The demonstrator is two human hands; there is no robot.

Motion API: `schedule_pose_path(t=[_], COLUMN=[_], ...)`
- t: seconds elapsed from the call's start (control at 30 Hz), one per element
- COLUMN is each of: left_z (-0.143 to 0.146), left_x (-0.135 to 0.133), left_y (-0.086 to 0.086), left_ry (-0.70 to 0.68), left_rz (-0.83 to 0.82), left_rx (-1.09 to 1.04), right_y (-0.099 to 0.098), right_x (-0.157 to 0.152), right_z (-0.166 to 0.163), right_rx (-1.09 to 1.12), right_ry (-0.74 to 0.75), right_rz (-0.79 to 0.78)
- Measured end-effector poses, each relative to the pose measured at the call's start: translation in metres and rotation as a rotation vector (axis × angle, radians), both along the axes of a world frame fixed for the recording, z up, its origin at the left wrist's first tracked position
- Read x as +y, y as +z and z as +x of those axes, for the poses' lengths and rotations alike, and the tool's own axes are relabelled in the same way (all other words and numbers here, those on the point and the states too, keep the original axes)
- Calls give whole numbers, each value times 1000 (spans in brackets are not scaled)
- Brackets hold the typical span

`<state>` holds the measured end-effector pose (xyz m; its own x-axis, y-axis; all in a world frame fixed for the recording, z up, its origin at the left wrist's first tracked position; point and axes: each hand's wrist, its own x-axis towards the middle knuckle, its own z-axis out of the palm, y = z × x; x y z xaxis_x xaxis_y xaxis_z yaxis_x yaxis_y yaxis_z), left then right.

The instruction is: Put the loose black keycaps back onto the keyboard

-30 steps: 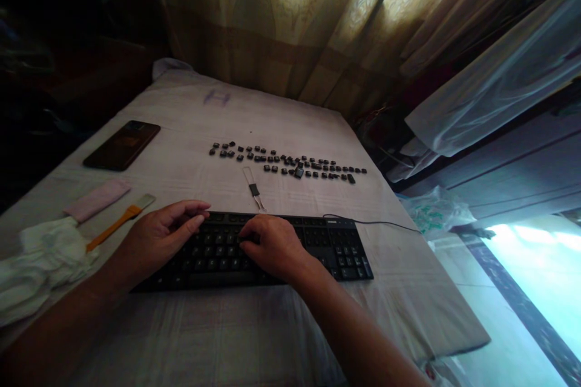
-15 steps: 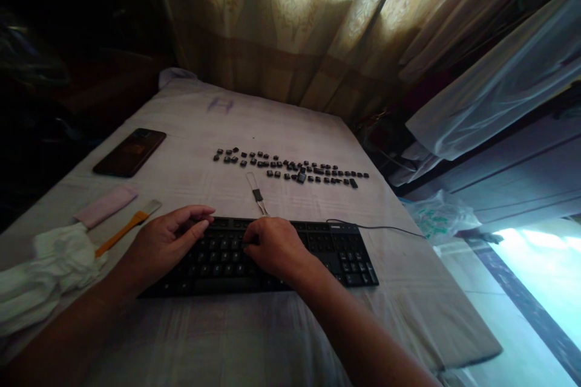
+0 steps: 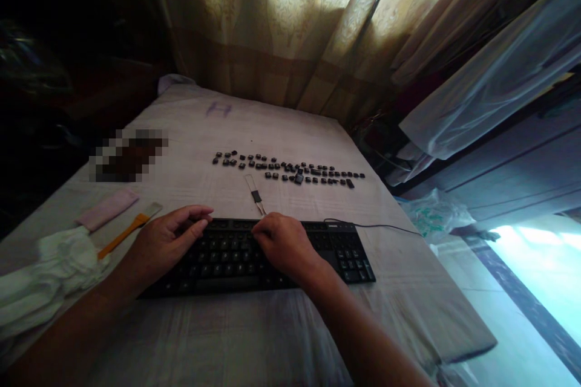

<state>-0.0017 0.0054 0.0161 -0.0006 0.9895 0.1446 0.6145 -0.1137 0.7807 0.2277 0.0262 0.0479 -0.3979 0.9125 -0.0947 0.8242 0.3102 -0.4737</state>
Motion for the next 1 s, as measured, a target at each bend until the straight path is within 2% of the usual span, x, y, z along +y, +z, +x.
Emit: schedule_pose_path(t=[0.07,0.13,0.23,0.33,0.5,0.63,0.73,0.83,0.9,1.0], left_z=[0,0,-1,-1,0,0,1,4,8,15], left_x=[0,0,1,2,2,1,0,-2,-4,-9], left_y=[0,-1,-2,-2,-5,-9,-11,-13,-15,-20], left_ry=[-2,1,7,1,-10,-15,-44,-137,-223,-319], left_rz=[1,2,4,8,29,80,155,280,354,404], left_rx=[1,5,17,31,68,111,171,214,249,348], right_y=[-4,-11,-23,-30,-27,-28,-27,-22,-19,-14], right_x=[-6,-14,-27,-33,-31,-29,-24,-10,5,32], right_z=[8,10,7,4,6,9,11,15,17,14], right_rx=[62,75,-11,-85,-13,-38,-13,3,25,-20], right_ry=[-7,75,174,183,168,174,174,178,104,-166], right_rz=[86,154,268,338,374,352,338,284,245,202])
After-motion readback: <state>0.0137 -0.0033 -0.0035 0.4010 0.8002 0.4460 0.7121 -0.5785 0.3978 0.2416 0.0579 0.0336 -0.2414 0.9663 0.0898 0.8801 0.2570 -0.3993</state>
